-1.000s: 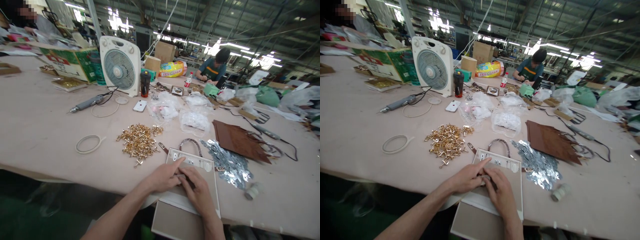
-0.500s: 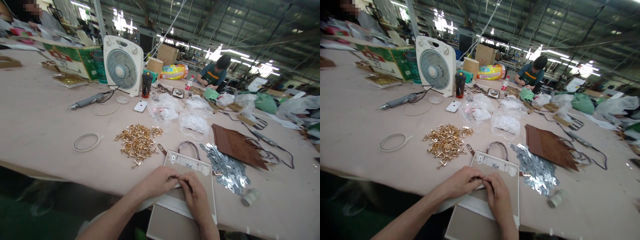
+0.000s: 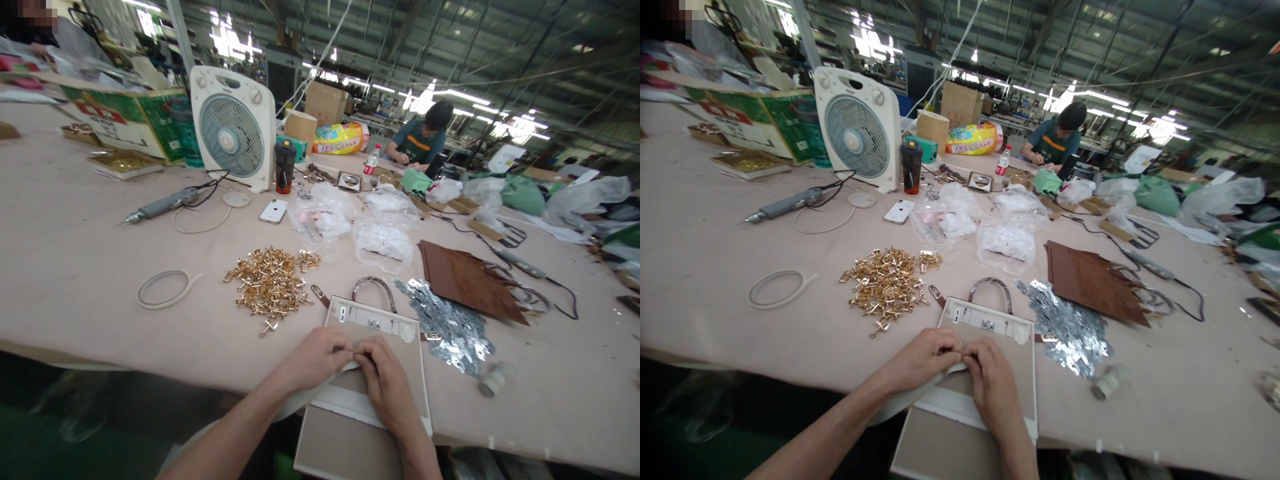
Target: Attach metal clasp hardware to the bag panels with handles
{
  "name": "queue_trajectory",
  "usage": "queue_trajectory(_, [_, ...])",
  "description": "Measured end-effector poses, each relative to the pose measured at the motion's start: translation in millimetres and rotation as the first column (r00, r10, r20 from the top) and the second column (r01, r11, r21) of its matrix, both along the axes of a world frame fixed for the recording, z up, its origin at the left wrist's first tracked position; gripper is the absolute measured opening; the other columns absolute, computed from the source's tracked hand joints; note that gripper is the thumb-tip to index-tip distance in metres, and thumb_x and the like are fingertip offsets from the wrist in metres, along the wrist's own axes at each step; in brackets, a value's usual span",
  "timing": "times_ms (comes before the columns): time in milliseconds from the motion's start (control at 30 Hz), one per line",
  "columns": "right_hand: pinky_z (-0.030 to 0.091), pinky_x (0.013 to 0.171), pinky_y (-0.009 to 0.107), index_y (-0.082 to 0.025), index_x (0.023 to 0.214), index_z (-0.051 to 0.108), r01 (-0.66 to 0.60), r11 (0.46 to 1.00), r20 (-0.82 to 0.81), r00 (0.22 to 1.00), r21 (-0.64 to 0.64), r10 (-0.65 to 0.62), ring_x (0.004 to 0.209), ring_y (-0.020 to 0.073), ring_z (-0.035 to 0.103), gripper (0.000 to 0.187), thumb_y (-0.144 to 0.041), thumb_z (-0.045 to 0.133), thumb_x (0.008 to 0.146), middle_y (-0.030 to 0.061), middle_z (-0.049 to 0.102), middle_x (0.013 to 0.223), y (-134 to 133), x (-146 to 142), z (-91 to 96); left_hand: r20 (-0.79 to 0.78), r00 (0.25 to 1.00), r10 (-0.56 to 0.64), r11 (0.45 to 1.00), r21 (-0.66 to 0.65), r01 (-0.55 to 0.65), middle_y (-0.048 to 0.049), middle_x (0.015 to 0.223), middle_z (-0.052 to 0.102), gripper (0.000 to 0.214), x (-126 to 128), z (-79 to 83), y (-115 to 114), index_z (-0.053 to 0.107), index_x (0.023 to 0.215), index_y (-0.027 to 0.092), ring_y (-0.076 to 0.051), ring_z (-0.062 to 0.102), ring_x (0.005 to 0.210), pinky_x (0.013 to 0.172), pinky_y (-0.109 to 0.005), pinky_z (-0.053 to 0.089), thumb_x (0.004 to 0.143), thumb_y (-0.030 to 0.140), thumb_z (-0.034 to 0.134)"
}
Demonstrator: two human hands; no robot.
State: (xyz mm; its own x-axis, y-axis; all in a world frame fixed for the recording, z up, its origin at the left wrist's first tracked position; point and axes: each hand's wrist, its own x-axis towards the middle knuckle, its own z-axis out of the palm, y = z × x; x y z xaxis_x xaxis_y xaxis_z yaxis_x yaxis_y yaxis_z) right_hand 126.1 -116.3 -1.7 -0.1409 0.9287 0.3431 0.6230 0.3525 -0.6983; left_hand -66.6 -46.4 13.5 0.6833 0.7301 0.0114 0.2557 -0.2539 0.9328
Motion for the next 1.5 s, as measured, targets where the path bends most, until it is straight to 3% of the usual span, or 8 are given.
queue_trajectory(200, [0.052, 0.085, 0.035, -0.026, 0.099, 0.063, 0.012, 1.000, -0.012, 1.000, 0.002, -0.012, 0.095, 0.0236, 0.063, 0.015, -0.024, 0.050, 0.106, 0.0066, 0.066, 0.097, -1, 1, -0.4, 0.072, 0.997, 0.002, 1.000, 0.001, -0.002, -0.0051, 0.103, 0.077, 0.021, -3, 1.9, 3, 0.079, 0.105, 0.018, -0.019, 0.066, 0.094, 0.082, -0.027, 0.050, 0.092, 0.025, 0.063])
queue_trajectory(367, [0.054, 0.084, 0.036, -0.026, 0.103, 0.065, 0.028, 0.999, -0.023, 0.999, 0.016, -0.028, 0.094, 0.0241, 0.064, 0.013, -0.027, 0.052, 0.106, 0.0075, 0.068, 0.098, -3, 2, -3.4, 0.094, 0.995, 0.023, 1.000, -0.007, -0.022, -0.0081, 0.114, 0.074, 0.020, -3, -0.4, 2, 0.081, 0.088, 0.018, -0.020, 0.068, 0.099, 0.085, -0.029, 0.052, 0.093, 0.029, 0.065])
queue_trajectory(500, [0.054, 0.084, 0.037, -0.027, 0.120, 0.065, 0.027, 1.000, -0.010, 1.000, 0.000, -0.027, 0.095, 0.0248, 0.065, 0.018, -0.029, 0.058, 0.104, 0.0081, 0.069, 0.103, -4, 3, -4.2, 0.107, 0.994, -0.036, 0.999, 0.038, 0.033, -0.0064, 0.103, 0.076, 0.021, -4, -0.4, 0, 0.080, 0.087, 0.018, -0.019, 0.067, 0.098, 0.091, -0.029, 0.050, 0.095, 0.022, 0.062])
queue_trajectory(767, [0.052, 0.084, 0.039, -0.027, 0.101, 0.067, -0.036, 0.999, -0.002, 0.999, 0.004, 0.036, 0.095, 0.0250, 0.062, 0.015, -0.026, 0.053, 0.106, 0.0073, 0.066, 0.095, -1, 1, 0.3, 0.052, 0.997, -0.050, 0.993, 0.113, 0.044, -0.0058, 0.097, 0.073, 0.024, -6, -0.5, -3, 0.075, 0.090, 0.017, -0.020, 0.064, 0.094, 0.088, -0.029, 0.049, 0.097, 0.019, 0.052])
queue_trajectory(1133, [0.051, 0.082, 0.032, -0.025, 0.095, 0.063, -0.046, 0.999, -0.191, 0.980, 0.029, 0.051, 0.091, 0.0207, 0.063, 0.014, -0.022, 0.053, 0.105, 0.0051, 0.065, 0.095, -9, 0, 1.9, 0.179, 0.982, 0.068, 0.990, -0.134, -0.044, -0.0047, 0.083, 0.073, 0.021, -2, -5.4, 3, 0.073, 0.073, 0.014, -0.019, 0.064, 0.082, 0.078, -0.028, 0.047, 0.087, 0.023, 0.060])
queue_trajectory(1233, [0.051, 0.083, 0.032, -0.025, 0.097, 0.063, 0.029, 0.998, -0.354, 0.935, 0.061, -0.006, 0.091, 0.0203, 0.064, 0.013, -0.023, 0.053, 0.105, 0.0036, 0.065, 0.092, -13, 9, -0.5, 0.198, 0.972, 0.123, 0.985, -0.143, -0.095, -0.0055, 0.089, 0.074, 0.023, -4, -7.1, 5, 0.075, 0.078, 0.014, -0.019, 0.065, 0.086, 0.081, -0.028, 0.047, 0.091, 0.025, 0.060])
queue_trajectory(1333, [0.050, 0.089, 0.033, -0.025, 0.099, 0.065, 0.230, 0.966, -0.448, 0.880, 0.113, -0.157, 0.094, 0.0203, 0.064, 0.013, -0.028, 0.055, 0.105, 0.0029, 0.066, 0.093, -10, 24, -2.7, 0.233, 0.972, 0.014, 0.998, -0.063, 0.001, -0.0060, 0.096, 0.075, 0.023, -8, -2.6, 3, 0.077, 0.087, 0.015, -0.020, 0.066, 0.093, 0.087, -0.027, 0.048, 0.096, 0.028, 0.060])
queue_trajectory(1500, [0.043, 0.107, 0.041, -0.024, 0.100, 0.072, 0.392, 0.918, -0.299, 0.885, 0.068, -0.356, 0.126, 0.0270, 0.058, 0.020, -0.041, 0.062, 0.101, 0.0102, 0.065, 0.129, 9, 45, 6.9, 0.268, 0.948, -0.172, 0.985, 0.015, 0.174, -0.0076, 0.107, 0.075, 0.026, -10, 2.7, -1, 0.077, 0.098, 0.017, -0.020, 0.068, 0.103, 0.095, -0.027, 0.048, 0.103, 0.033, 0.058])
